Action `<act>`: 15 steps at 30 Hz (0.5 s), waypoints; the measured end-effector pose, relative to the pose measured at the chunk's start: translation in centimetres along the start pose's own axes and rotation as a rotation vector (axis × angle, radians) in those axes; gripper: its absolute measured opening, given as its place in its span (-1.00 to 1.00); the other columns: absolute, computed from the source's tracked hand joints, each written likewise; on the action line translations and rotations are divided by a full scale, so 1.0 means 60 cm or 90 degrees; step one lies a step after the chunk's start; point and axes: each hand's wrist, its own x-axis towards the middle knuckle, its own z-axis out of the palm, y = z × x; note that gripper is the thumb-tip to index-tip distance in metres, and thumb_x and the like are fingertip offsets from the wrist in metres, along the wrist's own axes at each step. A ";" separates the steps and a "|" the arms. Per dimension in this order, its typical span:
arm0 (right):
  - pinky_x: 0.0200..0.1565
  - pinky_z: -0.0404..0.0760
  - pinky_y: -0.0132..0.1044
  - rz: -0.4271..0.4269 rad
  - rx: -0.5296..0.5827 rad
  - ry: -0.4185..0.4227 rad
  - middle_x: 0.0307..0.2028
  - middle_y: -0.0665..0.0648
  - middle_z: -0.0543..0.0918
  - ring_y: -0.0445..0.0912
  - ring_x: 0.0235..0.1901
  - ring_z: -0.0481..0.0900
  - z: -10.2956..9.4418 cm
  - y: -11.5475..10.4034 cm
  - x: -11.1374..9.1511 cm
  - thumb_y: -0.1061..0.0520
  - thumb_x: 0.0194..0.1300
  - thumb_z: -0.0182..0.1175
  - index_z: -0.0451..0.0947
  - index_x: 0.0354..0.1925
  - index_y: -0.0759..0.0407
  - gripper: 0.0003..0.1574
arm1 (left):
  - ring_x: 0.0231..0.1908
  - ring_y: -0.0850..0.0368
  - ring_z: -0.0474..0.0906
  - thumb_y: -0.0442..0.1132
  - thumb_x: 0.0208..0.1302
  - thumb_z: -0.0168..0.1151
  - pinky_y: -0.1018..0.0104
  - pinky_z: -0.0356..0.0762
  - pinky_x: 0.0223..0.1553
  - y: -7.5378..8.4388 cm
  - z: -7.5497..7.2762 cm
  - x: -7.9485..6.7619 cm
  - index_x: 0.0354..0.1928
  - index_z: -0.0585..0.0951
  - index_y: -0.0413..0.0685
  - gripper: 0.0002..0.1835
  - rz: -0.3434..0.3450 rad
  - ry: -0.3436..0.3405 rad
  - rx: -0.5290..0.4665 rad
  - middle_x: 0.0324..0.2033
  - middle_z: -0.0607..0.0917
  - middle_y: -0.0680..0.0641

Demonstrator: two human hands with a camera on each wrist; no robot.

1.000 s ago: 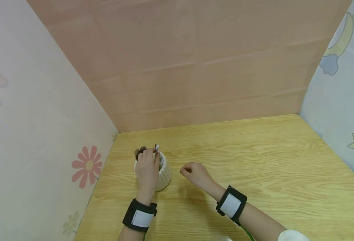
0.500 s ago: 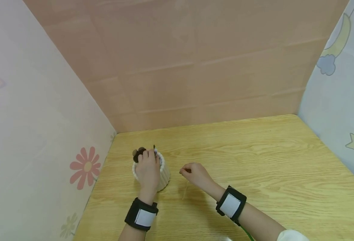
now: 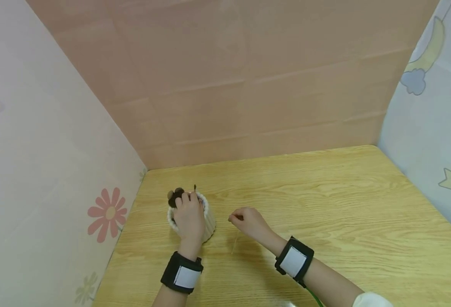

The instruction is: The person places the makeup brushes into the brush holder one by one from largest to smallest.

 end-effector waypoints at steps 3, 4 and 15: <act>-0.43 0.47 -0.40 0.004 0.004 -0.001 -0.30 0.12 0.74 -0.22 -0.42 0.53 -0.001 0.001 0.002 0.15 0.35 0.12 0.70 -0.30 0.20 -0.76 | -0.26 -0.12 0.52 -0.24 0.12 0.38 0.09 0.58 -0.43 0.001 0.001 0.001 -0.18 0.65 -0.21 -0.76 -0.002 -0.002 -0.006 -0.21 0.65 -0.20; -0.43 0.47 -0.41 0.006 0.005 0.000 -0.30 0.12 0.74 -0.23 -0.43 0.52 -0.002 0.002 0.002 0.15 0.34 0.12 0.70 -0.30 0.20 -0.77 | -0.26 -0.12 0.52 -0.26 0.12 0.38 0.10 0.58 -0.43 0.002 0.001 0.002 -0.18 0.65 -0.21 -0.76 -0.004 -0.003 -0.009 -0.20 0.65 -0.19; -0.29 0.59 -0.28 0.023 0.016 -0.005 -0.24 0.13 0.75 -0.12 -0.24 0.65 -0.002 0.010 -0.001 0.16 0.35 0.10 0.70 -0.26 0.20 -0.76 | -0.26 -0.11 0.53 -0.26 0.11 0.39 0.12 0.55 -0.48 -0.001 -0.004 -0.003 -0.14 0.65 -0.15 -0.74 -0.007 -0.021 -0.070 -0.17 0.65 -0.17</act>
